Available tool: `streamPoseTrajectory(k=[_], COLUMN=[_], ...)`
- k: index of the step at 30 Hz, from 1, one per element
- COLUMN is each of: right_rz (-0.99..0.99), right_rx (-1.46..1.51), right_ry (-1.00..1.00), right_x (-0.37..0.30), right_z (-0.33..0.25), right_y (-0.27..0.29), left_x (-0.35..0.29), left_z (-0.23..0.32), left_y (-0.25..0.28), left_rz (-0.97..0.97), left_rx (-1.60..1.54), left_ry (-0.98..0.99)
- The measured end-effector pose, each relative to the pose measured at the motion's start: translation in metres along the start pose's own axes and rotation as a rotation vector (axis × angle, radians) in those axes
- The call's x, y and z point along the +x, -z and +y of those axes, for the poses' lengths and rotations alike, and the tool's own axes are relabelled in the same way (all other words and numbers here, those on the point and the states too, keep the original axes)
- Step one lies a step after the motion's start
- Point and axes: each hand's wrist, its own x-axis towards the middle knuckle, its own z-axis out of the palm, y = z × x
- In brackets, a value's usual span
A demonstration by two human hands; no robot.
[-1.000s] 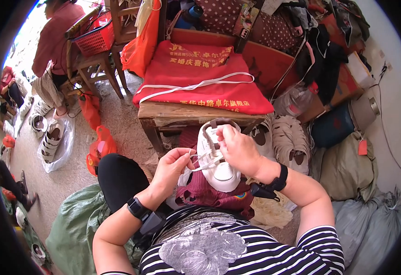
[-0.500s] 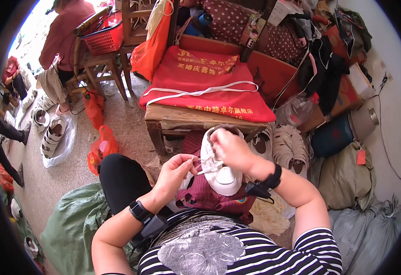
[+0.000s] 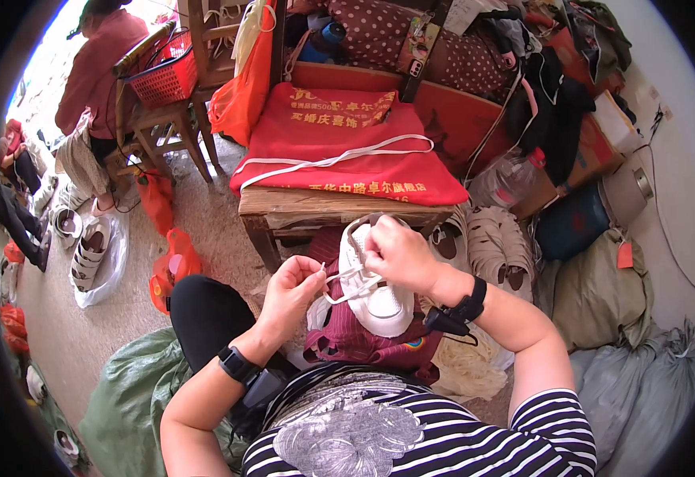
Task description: The recorder is lacing a white shoe in a workshop setting with other workers visible.
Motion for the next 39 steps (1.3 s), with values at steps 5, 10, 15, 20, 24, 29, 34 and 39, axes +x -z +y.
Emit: streamPoseTrajectory(k=[5, 10, 15, 20, 24, 29, 34, 39], right_rz=[-0.034, -0.059, -0.051, -0.02, 0.051, 0.321, 0.212, 0.183], right_rx=[0.979, 0.391, 0.385, 0.374, 0.384, 0.031, -0.022, -0.027], right_ry=[-0.152, 0.459, 0.404, 0.386, 0.161, -0.016, 0.012, 0.006], right_x=[-0.01, -0.043, -0.055, -0.063, -0.061, -0.043, -0.037, -0.033], right_z=[-0.043, -0.059, -0.04, -0.028, -0.012, 0.018, 0.021, 0.022], right_y=[0.008, -0.007, -0.007, -0.005, 0.009, 0.015, 0.011, 0.008], left_x=[0.007, 0.022, 0.032, 0.041, 0.041, 0.048, 0.051, 0.047], left_z=[-0.002, 0.006, 0.001, 0.004, 0.013, 0.018, 0.018, 0.017], left_y=[-0.005, -0.036, -0.044, -0.053, -0.057, -0.066, -0.066, -0.069], left_rz=[0.0, 0.001, -0.031, -0.071, -0.089, -0.079, -0.081, 0.113], left_rx=[0.335, 0.764, 0.905, 0.989, 1.159, 1.27, 1.367, 1.461], left_ry=[-0.08, -0.47, -0.603, -0.708, -0.793, -0.825, -0.782, -0.661])
